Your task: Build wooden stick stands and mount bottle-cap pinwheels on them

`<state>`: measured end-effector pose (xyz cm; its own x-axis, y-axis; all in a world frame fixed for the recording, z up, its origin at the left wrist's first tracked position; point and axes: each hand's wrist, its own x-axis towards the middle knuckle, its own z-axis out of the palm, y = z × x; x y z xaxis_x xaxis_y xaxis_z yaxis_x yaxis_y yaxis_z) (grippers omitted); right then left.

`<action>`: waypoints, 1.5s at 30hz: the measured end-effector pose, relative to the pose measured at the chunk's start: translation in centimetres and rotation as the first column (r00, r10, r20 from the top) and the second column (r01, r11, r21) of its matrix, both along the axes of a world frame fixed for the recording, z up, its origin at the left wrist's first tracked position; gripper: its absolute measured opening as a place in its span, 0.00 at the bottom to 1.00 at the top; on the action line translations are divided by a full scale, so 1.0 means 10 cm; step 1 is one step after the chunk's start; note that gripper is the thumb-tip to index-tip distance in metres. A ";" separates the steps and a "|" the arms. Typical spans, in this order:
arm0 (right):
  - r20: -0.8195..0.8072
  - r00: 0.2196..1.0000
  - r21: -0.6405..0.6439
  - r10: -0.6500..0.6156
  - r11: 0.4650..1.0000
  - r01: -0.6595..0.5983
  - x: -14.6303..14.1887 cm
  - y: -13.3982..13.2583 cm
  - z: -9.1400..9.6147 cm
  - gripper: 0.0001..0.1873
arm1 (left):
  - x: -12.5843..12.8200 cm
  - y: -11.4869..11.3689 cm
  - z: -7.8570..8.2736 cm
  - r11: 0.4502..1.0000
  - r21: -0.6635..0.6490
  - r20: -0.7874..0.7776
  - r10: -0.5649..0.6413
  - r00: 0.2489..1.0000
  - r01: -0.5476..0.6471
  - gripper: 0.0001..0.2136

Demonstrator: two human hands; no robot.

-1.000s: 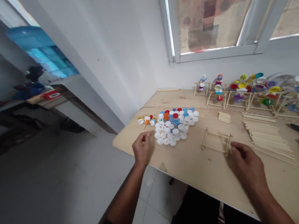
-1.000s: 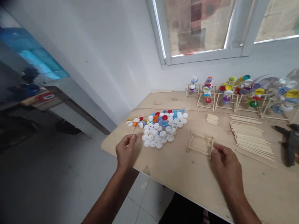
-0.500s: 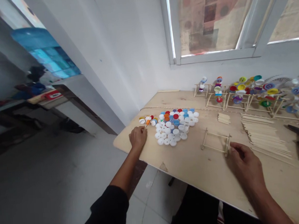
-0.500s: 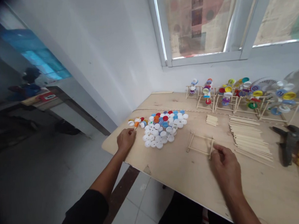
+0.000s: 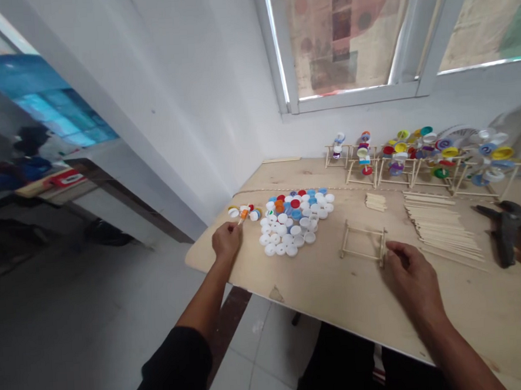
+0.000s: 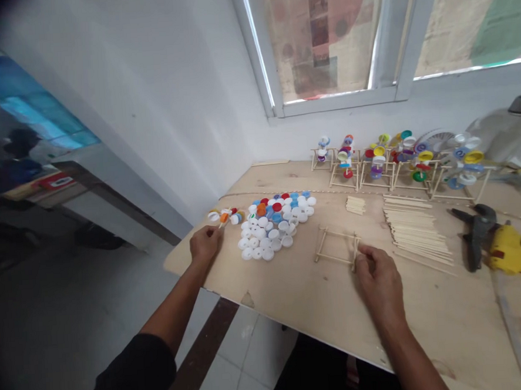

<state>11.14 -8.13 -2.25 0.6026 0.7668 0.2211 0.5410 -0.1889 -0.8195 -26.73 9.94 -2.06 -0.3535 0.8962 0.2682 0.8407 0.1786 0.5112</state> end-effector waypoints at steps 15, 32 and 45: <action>-0.190 0.977 0.149 -0.095 0.981 0.124 0.01 -0.02 0.03 0.19 | 0.42 -0.49 0.57 0.876 0.421 0.419 -0.419 0.806 0.236 0.11; 0.004 0.999 0.404 -0.035 0.914 0.030 -0.07 -0.08 0.18 0.13 | 1.44 -1.33 0.50 0.722 0.209 0.533 -0.649 0.543 0.659 0.09; 0.058 0.857 0.374 0.511 0.785 -0.493 -0.16 -0.18 0.28 0.08 | 1.55 -1.37 0.52 0.581 0.204 0.459 -0.768 0.447 0.788 0.08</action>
<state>9.58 -9.88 0.54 0.1707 0.8329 0.5264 0.4375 0.4147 -0.7979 -11.25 -3.73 3.14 0.4340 0.8647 0.2528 0.3003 -0.4034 0.8643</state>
